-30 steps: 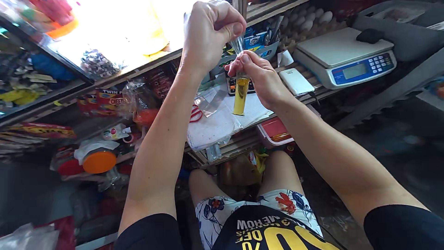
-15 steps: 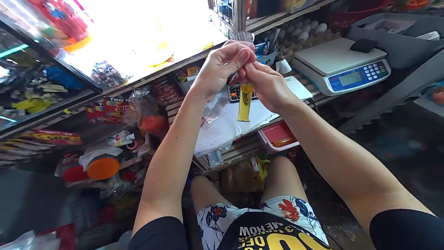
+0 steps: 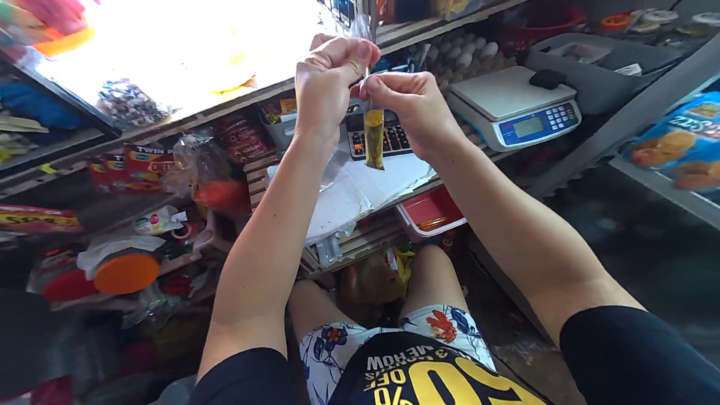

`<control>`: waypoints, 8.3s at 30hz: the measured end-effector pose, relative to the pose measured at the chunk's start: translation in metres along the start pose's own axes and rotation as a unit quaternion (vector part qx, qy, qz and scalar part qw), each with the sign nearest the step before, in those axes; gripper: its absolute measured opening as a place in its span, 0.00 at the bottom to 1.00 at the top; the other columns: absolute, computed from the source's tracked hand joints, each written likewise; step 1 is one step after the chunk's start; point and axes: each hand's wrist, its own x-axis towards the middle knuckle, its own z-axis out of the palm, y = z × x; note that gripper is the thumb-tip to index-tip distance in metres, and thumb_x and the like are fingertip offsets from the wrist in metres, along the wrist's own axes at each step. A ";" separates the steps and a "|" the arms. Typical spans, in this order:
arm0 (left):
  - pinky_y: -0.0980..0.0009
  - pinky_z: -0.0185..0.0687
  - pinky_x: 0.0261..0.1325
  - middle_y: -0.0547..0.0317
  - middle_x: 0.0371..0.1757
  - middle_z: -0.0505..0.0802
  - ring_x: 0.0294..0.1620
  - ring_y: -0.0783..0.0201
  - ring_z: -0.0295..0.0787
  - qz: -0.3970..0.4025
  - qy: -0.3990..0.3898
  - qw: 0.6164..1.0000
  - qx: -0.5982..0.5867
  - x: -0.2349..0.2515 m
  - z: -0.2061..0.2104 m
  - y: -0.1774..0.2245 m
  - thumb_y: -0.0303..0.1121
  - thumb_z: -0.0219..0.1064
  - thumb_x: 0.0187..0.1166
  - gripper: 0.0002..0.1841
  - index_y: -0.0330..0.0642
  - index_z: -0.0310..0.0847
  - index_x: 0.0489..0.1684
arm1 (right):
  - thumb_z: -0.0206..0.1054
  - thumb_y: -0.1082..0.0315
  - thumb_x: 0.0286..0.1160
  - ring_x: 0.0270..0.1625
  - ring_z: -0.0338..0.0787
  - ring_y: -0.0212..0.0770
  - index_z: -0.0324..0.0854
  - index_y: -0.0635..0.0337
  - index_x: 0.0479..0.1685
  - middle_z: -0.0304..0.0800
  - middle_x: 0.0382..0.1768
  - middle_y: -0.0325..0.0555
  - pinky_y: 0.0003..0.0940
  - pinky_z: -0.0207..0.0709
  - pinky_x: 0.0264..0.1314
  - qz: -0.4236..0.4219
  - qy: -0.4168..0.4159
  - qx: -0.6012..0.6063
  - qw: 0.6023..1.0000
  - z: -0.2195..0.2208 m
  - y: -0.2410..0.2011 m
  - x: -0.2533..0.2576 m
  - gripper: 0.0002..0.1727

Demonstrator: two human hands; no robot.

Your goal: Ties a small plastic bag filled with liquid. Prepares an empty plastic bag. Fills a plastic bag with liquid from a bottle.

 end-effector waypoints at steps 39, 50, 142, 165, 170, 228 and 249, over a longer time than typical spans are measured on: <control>0.78 0.84 0.48 0.64 0.44 0.90 0.41 0.75 0.86 -0.171 -0.149 0.931 -0.286 -0.127 -0.003 -0.071 0.49 0.34 0.94 0.27 0.43 0.80 0.52 | 0.52 0.67 0.93 0.65 0.90 0.35 0.90 0.61 0.47 0.97 0.53 0.46 0.30 0.78 0.73 0.069 -0.054 0.139 0.986 0.006 -0.017 -0.016 0.18; 0.77 0.79 0.38 0.64 0.34 0.88 0.32 0.74 0.83 -0.104 -0.066 0.985 -0.120 -0.105 0.008 -0.079 0.36 0.62 0.85 0.16 0.46 0.67 0.66 | 0.54 0.67 0.92 0.64 0.90 0.33 0.90 0.62 0.48 0.96 0.54 0.44 0.30 0.78 0.72 0.067 -0.016 0.153 0.986 0.011 -0.006 -0.014 0.16; 0.74 0.89 0.57 0.54 0.42 0.96 0.49 0.68 0.94 0.193 -0.235 0.938 0.166 -0.135 -0.043 -0.003 0.24 0.70 0.79 0.03 0.33 0.89 0.38 | 0.64 0.62 0.86 0.50 0.87 0.23 0.91 0.58 0.43 0.90 0.48 0.37 0.17 0.82 0.51 -0.113 -0.126 -0.086 0.982 -0.011 0.036 -0.139 0.12; 0.82 0.84 0.41 0.61 0.35 0.94 0.33 0.76 0.88 -0.209 -0.126 0.865 -0.439 -0.132 -0.031 0.006 0.33 0.68 0.82 0.07 0.44 0.93 0.39 | 0.74 0.70 0.72 0.44 0.94 0.25 0.91 0.58 0.42 0.96 0.36 0.29 0.49 0.76 0.84 -0.197 -0.110 -0.080 0.971 -0.015 -0.010 -0.090 0.05; 0.79 0.87 0.46 0.64 0.35 0.91 0.35 0.73 0.89 -0.193 -0.051 0.812 -0.548 -0.139 -0.024 -0.015 0.33 0.62 0.87 0.10 0.45 0.89 0.53 | 0.62 0.68 0.84 0.45 0.94 0.28 0.90 0.57 0.43 0.95 0.37 0.35 0.68 0.54 0.90 -0.332 -0.110 -0.347 0.870 -0.011 -0.012 -0.050 0.09; 0.75 0.87 0.44 0.50 0.39 0.91 0.36 0.68 0.89 0.117 -0.018 0.964 0.240 -0.048 0.006 -0.084 0.24 0.71 0.75 0.04 0.32 0.90 0.37 | 0.77 0.66 0.68 0.78 0.69 0.55 0.94 0.55 0.30 0.80 0.70 0.55 0.49 0.60 0.81 -0.173 0.123 -0.293 0.932 -0.015 0.078 -0.019 0.04; 0.70 0.82 0.51 0.54 0.40 0.89 0.45 0.65 0.86 0.059 -0.048 0.972 0.223 -0.039 -0.009 -0.077 0.25 0.70 0.73 0.04 0.36 0.91 0.35 | 0.77 0.61 0.71 0.82 0.64 0.59 0.96 0.53 0.33 0.79 0.72 0.56 0.56 0.57 0.84 -0.150 0.035 -0.261 0.953 -0.028 0.080 -0.008 0.07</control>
